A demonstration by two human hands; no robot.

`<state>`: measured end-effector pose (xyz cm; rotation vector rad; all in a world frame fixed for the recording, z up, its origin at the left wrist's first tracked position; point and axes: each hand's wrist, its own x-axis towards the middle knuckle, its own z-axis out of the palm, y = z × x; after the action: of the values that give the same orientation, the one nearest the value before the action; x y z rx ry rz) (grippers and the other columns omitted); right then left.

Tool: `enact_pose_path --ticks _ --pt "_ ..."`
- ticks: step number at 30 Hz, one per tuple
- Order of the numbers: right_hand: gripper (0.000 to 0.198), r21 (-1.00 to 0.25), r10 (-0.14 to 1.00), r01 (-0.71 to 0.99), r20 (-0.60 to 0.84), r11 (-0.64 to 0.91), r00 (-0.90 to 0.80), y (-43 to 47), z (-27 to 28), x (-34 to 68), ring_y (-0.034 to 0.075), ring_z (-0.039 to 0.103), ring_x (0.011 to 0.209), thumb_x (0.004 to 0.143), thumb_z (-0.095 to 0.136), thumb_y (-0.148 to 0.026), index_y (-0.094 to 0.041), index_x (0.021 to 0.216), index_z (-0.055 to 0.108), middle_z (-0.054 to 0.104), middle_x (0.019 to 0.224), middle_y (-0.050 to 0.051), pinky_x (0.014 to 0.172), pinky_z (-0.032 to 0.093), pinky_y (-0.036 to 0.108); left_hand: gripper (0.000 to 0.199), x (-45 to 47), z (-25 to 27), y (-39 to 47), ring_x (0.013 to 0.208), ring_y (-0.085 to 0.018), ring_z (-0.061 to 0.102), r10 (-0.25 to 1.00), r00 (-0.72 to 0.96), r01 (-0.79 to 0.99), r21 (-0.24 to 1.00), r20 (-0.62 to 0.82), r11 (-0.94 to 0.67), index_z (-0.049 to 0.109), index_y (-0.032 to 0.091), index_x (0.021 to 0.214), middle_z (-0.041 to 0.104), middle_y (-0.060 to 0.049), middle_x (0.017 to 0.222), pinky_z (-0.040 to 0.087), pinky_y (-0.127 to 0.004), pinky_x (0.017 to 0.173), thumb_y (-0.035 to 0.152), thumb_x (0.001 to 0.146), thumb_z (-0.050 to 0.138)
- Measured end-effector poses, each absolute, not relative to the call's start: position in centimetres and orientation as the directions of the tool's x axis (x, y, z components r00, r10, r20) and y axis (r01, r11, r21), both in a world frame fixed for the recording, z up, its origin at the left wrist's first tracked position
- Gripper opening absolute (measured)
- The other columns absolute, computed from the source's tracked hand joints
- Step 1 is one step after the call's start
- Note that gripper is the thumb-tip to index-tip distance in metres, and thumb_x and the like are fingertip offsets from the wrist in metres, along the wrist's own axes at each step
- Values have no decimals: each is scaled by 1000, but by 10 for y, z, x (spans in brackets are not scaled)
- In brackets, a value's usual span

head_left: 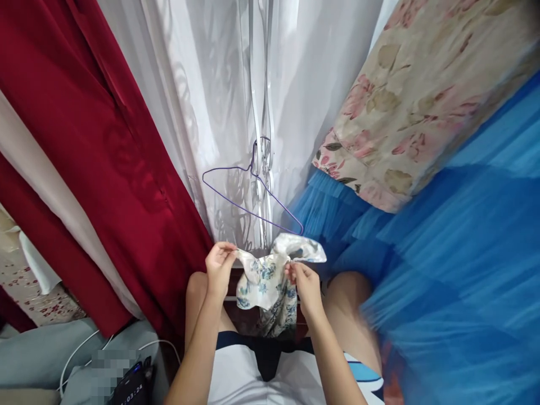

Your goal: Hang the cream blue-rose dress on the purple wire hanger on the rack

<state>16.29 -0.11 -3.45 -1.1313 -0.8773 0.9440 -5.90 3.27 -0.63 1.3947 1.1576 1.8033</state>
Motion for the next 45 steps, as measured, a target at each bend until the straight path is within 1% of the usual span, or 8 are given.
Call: enact_pose_path --ticks 9,12,18,23,28,33,38,45 --pt "35 -911 916 101 397 400 -47 -41 -4 158 28 59 110 87 62 -36 -21 118 65 66 119 9 98 46 40 4 11 76 -25 84 -15 60 749 -30 -179 734 662 -655 63 17 88 60 -4 88 50 -27 76 15 86 66" --pt "27 -897 886 80 411 435 -217 -53 19 157 25 61 100 88 63 -37 -20 109 66 67 104 6 92 48 35 4 19 76 -29 85 -15 59 756 -38 -180 740 653 -648 63 17 87 59 -4 89 49 -27 78 15 86 66" --pt "17 -870 883 165 468 465 -21 -55 24 172 16 52 70 88 66 -33 -18 81 61 58 74 0 64 43 26 43 25 56 -30 93 -16 60 886 66 -419 818 460 -393 50 26 120 60 -4 102 50 -27 82 24 83 72" --pt "17 -845 867 217 498 488 -7 -58 24 190 15 50 63 90 63 -30 -16 80 68 58 69 0 58 40 25 31 27 40 -31 99 -20 59 839 399 -356 906 371 -231 58 20 115 62 -8 104 46 -30 89 37 90 64" --pt "17 -850 825 180 524 494 212 -65 29 203 16 56 65 88 65 -31 -17 82 71 64 72 2 58 44 25 26 30 27 -32 91 -19 58 809 498 -151 950 312 -273 64 16 102 64 -6 95 45 -28 83 39 91 61" --pt "19 -814 570 282 563 508 598 -56 43 225 12 47 56 85 67 -34 -16 79 68 55 64 -1 53 37 24 35 19 28 -24 75 -16 52 780 562 209 865 275 -456 61 14 71 56 -1 73 41 -25 71 43 90 59" --pt "17 -721 379 423 666 549 643 -12 85 259 15 52 65 86 63 -31 -14 89 69 60 74 1 65 43 28 39 -8 48 -5 69 -13 48 769 535 290 778 351 -557 53 15 63 49 1 67 38 -24 66 41 92 54" --pt "29 -839 738 194 540 508 404 89 147 271 14 49 56 81 67 -46 -21 68 58 52 56 -3 55 43 26 32 -48 85 13 63 -11 45 833 245 227 806 496 -546 62 15 74 51 1 68 35 -22 57 44 88 62"
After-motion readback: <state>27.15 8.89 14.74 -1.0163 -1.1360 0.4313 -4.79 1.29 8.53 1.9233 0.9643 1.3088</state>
